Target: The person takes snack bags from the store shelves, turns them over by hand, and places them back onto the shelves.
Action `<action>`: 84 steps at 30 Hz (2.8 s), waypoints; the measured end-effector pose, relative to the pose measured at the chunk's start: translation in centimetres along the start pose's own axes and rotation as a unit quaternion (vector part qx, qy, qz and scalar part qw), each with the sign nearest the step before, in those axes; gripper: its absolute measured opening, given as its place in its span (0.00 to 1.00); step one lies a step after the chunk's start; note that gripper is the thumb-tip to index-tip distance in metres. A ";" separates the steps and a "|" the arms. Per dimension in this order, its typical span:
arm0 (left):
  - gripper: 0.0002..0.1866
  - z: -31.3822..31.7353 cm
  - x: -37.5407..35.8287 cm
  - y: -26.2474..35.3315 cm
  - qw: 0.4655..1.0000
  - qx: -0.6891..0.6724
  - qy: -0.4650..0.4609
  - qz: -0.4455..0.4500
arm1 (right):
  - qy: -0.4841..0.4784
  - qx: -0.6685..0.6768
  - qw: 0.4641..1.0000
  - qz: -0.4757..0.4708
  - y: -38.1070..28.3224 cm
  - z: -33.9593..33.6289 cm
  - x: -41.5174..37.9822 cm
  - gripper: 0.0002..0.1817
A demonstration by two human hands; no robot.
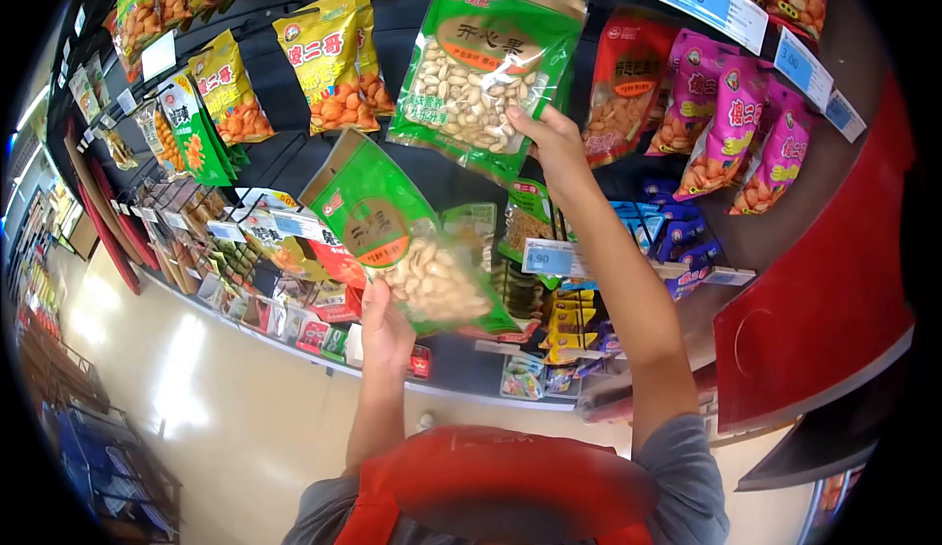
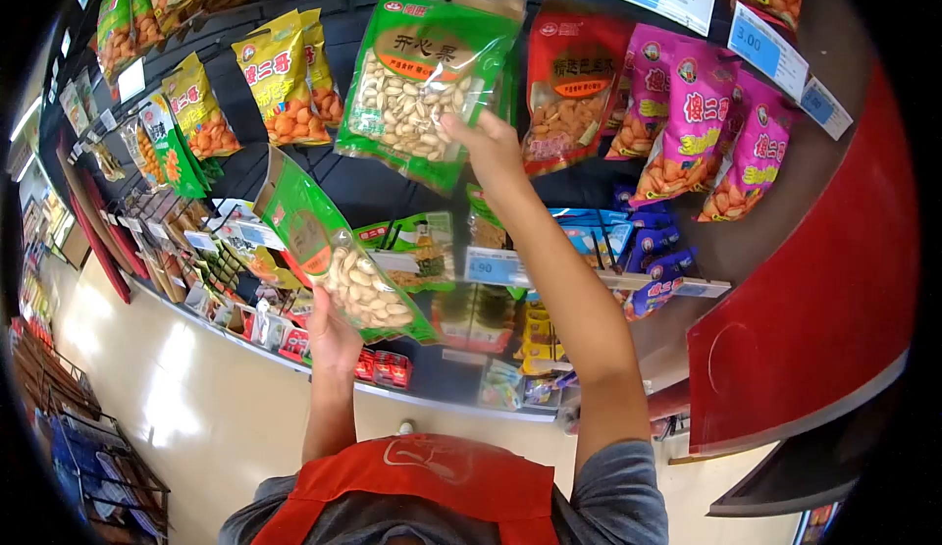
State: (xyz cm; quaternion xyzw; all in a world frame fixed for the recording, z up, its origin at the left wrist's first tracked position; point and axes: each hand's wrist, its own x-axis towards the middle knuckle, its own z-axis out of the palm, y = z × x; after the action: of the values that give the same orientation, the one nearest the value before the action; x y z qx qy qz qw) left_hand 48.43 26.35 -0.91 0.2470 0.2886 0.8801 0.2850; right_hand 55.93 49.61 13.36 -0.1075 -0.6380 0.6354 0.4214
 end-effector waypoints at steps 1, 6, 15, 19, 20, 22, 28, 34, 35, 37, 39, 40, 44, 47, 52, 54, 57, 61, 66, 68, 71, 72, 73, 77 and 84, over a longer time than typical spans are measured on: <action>0.35 -0.1 0.0 0.1 1.000 0.004 0.003 0.005 | -0.003 0.008 1.000 -0.004 -0.1 0.1 -0.2 0.15; 0.35 -0.4 -0.1 0.2 1.000 -0.003 0.011 0.002 | -0.011 0.010 0.999 -0.028 -1.1 0.6 -2.2 0.15; 0.35 -0.3 0.1 0.7 0.998 -0.056 -0.005 0.019 | -0.022 0.050 0.998 -0.044 -6.6 1.3 -7.3 0.14; 0.30 -0.4 0.1 2.1 0.996 -0.058 -0.023 0.062 | -0.032 0.048 0.993 -0.102 -7.5 1.4 -9.3 0.14; 0.28 -0.5 -0.1 2.5 0.995 -0.074 -0.037 0.064 | -0.043 0.046 0.993 -0.104 -7.5 1.0 -9.6 0.15; 0.24 -1.4 0.1 2.9 0.987 -0.132 -0.070 0.064 | -0.044 0.022 0.995 -0.084 -7.5 1.0 -10.9 0.16; 0.22 -0.9 2.6 1.1 0.988 -0.151 -0.044 -0.004 | -0.131 -0.322 0.899 -0.266 -6.0 5.1 -14.9 0.13; 0.31 0.4 1.4 -0.2 0.930 -0.331 -0.125 -0.097 | -0.264 -0.332 0.860 -0.283 -2.0 10.5 -19.6 0.33; 0.32 -1.2 2.1 -1.1 0.895 -0.376 -0.209 -0.114 | -0.309 -0.302 0.858 -0.278 -1.5 10.9 -20.2 0.35; 0.32 -0.9 2.8 -1.8 0.827 -0.457 -0.312 -0.095 | -0.352 -0.321 0.828 -0.295 -0.6 11.2 -21.0 0.35; 0.29 -1.0 2.1 -0.4 0.869 -0.420 -0.248 -0.080 | -0.352 -0.333 0.805 -0.341 1.1 11.4 -21.3 0.33; 0.28 -0.8 1.8 -0.2 0.860 -0.435 -0.253 -0.081 | -0.357 -0.315 0.807 -0.349 2.0 11.4 -21.5 0.28; 0.28 0.0 1.6 -0.1 0.836 -0.451 -0.302 -0.083 | -0.357 -0.317 0.798 -0.366 2.8 11.4 -21.6 0.22; 0.26 -0.3 2.2 -0.6 0.831 -0.448 -0.317 -0.088 | -0.347 -0.310 0.798 -0.382 3.0 11.1 -21.2 0.20; 0.24 -0.1 2.3 -0.8 0.837 -0.448 -0.299 -0.099 | -0.312 -0.267 0.831 -0.376 3.7 10.9 -21.5 0.15; 0.24 -0.1 2.5 -1.0 0.830 -0.451 -0.314 -0.095 | -0.294 -0.253 0.842 -0.375 3.8 10.9 -21.5 0.12; 0.25 -0.1 2.6 -1.4 0.825 -0.450 -0.326 -0.100 | -0.281 -0.258 0.846 -0.373 3.5 10.9 -21.3 0.10; 0.26 -0.7 2.6 -2.0 0.826 -0.445 -0.327 -0.112 | -0.276 -0.262 0.846 -0.374 3.4 11.0 -21.4 0.10; 0.26 -1.0 2.4 -2.2 0.824 -0.450 -0.325 -0.119 | -0.266 -0.260 0.854 -0.365 3.7 10.9 -21.7 0.10; 0.26 -1.0 2.3 -2.5 0.821 -0.455 -0.325 -0.116 | -0.262 -0.259 0.858 -0.358 3.8 10.9 -21.8 0.10; 0.26 -1.0 2.1 -2.6 0.825 -0.458 -0.311 -0.116 | -0.258 -0.264 0.852 -0.371 4.0 10.8 -21.9 0.09; 0.27 -1.3 2.2 -2.6 0.831 -0.450 -0.305 -0.121 | -0.252 -0.256 0.855 -0.375 4.0 10.8 -21.8 0.09; 0.27 -1.5 2.3 -2.7 0.836 -0.442 -0.298 -0.126 | -0.246 -0.249 0.858 -0.377 4.1 10.8 -21.6 0.10; 0.27 -0.3 1.8 -2.4 0.838 -0.454 -0.282 -0.112 | -0.200 -0.297 0.852 -0.382 3.5 10.2 -22.4 0.12; 0.26 0.0 1.6 -2.2 0.852 -0.445 -0.259 -0.094 | -0.199 -0.294 0.858 -0.370 3.4 9.7 -22.8 0.13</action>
State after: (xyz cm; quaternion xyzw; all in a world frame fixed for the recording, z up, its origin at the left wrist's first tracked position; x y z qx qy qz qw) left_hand 48.09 28.84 -1.94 0.2847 -0.1960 0.7873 0.5106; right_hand 62.21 27.89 2.72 0.1466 -0.8585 0.2228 0.4380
